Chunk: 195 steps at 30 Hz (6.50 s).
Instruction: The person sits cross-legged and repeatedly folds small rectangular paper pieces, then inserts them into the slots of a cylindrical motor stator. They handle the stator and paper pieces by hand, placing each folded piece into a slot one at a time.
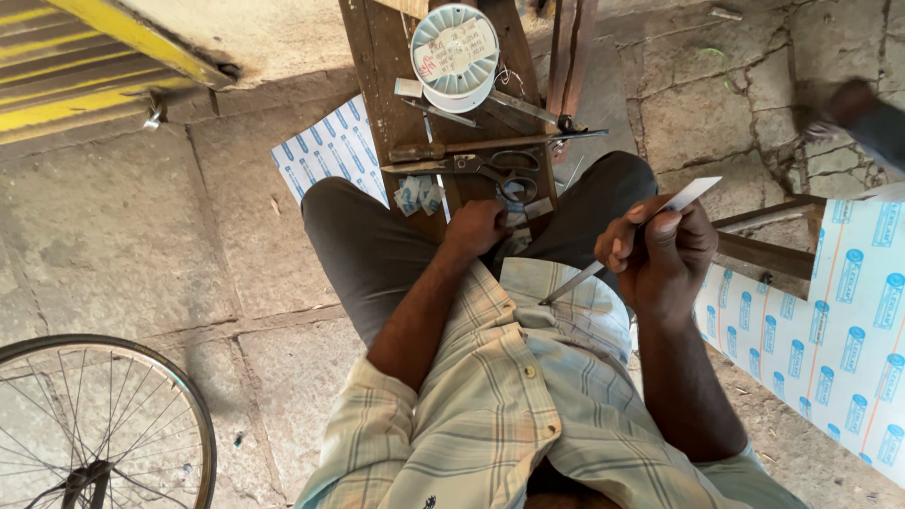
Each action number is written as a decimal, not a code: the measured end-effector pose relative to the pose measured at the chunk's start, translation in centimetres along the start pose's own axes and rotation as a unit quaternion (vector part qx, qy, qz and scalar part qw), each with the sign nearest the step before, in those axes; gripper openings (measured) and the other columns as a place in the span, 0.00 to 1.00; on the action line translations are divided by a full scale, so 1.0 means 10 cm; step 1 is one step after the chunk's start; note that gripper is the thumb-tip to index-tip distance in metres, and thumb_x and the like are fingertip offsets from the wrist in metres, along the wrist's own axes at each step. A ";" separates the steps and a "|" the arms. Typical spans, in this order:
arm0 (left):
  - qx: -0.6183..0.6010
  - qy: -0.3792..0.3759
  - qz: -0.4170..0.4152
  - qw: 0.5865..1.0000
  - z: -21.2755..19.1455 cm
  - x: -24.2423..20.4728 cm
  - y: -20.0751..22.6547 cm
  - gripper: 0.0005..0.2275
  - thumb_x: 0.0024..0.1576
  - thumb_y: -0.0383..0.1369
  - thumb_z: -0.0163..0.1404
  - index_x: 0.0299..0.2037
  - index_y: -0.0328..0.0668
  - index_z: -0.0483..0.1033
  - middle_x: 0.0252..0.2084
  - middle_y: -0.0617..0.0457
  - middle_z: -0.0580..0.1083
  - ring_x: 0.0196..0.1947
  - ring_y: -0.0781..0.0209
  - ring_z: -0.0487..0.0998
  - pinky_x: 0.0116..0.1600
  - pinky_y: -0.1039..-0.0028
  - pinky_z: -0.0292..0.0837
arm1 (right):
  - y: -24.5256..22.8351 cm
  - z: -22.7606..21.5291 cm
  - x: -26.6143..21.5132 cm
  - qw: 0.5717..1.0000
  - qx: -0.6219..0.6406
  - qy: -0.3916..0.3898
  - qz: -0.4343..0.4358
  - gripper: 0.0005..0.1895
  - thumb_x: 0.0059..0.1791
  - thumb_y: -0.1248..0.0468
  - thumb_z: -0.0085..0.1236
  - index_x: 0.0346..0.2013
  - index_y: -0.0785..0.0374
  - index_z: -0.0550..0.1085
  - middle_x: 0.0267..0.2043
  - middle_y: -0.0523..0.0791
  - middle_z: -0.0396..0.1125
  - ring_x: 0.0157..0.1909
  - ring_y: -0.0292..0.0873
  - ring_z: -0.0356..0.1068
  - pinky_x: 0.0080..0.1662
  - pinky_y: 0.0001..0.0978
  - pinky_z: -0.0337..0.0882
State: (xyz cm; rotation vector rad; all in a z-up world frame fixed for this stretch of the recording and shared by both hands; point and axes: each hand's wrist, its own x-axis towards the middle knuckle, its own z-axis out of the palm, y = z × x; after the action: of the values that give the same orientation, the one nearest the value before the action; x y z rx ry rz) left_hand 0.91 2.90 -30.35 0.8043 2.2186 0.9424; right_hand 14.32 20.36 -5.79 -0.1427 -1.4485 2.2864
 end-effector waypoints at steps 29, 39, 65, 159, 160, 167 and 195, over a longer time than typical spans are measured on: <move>-0.477 0.013 -0.092 0.874 -0.52 -0.25 -0.01 0.08 0.60 0.31 0.55 0.30 0.33 0.79 0.26 0.53 0.77 0.23 0.66 0.76 0.27 0.76 0.68 | 0.21 0.07 0.24 0.998 0.019 0.002 0.057 0.14 0.62 0.58 0.46 0.45 0.67 0.73 0.28 0.47 0.68 0.25 0.38 0.64 0.30 0.33 0.67; -0.424 0.027 -0.043 0.904 -0.55 -0.27 0.05 0.08 0.62 0.29 0.52 0.48 0.37 0.78 0.35 0.52 0.81 0.30 0.67 0.80 0.33 0.77 0.75 | 0.22 0.04 0.18 0.999 0.003 0.003 0.053 0.15 0.62 0.59 0.44 0.45 0.68 0.73 0.29 0.47 0.68 0.26 0.38 0.65 0.31 0.34 0.68; -0.400 0.080 -0.021 0.913 -0.41 -0.22 -0.12 0.09 0.66 0.27 0.44 0.54 0.38 0.74 0.35 0.52 0.77 0.32 0.67 0.76 0.37 0.74 0.73 | 0.34 0.14 0.27 0.996 -0.030 -0.048 0.070 0.14 0.63 0.60 0.43 0.49 0.68 0.73 0.30 0.47 0.68 0.30 0.39 0.69 0.34 0.35 0.73; -0.504 0.136 0.203 0.829 -1.82 -1.31 1.93 0.03 0.63 0.22 0.59 0.45 0.32 0.81 0.41 0.51 0.78 0.33 0.75 0.74 0.33 0.83 0.69 | -0.73 0.55 0.93 0.786 -0.169 -0.438 0.402 0.47 0.50 0.63 0.60 0.77 0.49 0.43 0.17 0.44 0.72 0.12 0.33 0.68 0.16 0.27 0.72; -0.504 0.137 0.202 0.829 -1.82 -1.31 1.93 0.03 0.63 0.21 0.59 0.45 0.31 0.81 0.39 0.51 0.77 0.32 0.76 0.73 0.33 0.84 0.68 | -0.73 0.56 0.92 0.787 -0.165 -0.434 0.407 0.48 0.49 0.63 0.60 0.77 0.49 0.43 0.17 0.44 0.72 0.12 0.33 0.68 0.16 0.27 0.71; -0.502 0.134 0.179 0.836 -1.86 -1.31 1.98 0.03 0.62 0.21 0.59 0.43 0.29 0.80 0.38 0.51 0.76 0.32 0.75 0.72 0.31 0.83 0.66 | -0.79 0.66 0.87 0.780 -0.299 -0.510 0.205 0.51 0.49 0.59 0.66 0.78 0.52 0.44 0.14 0.41 0.66 0.12 0.34 0.64 0.20 0.32 0.63; -0.328 0.210 0.174 0.905 -1.87 -1.41 2.14 0.08 0.63 0.22 0.58 0.50 0.33 0.76 0.45 0.47 0.79 0.42 0.66 0.83 0.44 0.76 0.82 | -0.61 0.38 0.56 0.933 -0.204 -0.219 0.202 0.13 0.62 0.66 0.48 0.57 0.69 0.76 0.22 0.37 0.58 0.25 0.27 0.54 0.30 0.25 0.55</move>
State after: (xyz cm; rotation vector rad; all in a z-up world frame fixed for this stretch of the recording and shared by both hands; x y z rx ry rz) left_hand 3.07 -2.73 0.78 0.7191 1.8821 2.0590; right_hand 9.90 21.66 2.06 -0.0563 -2.3081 2.3919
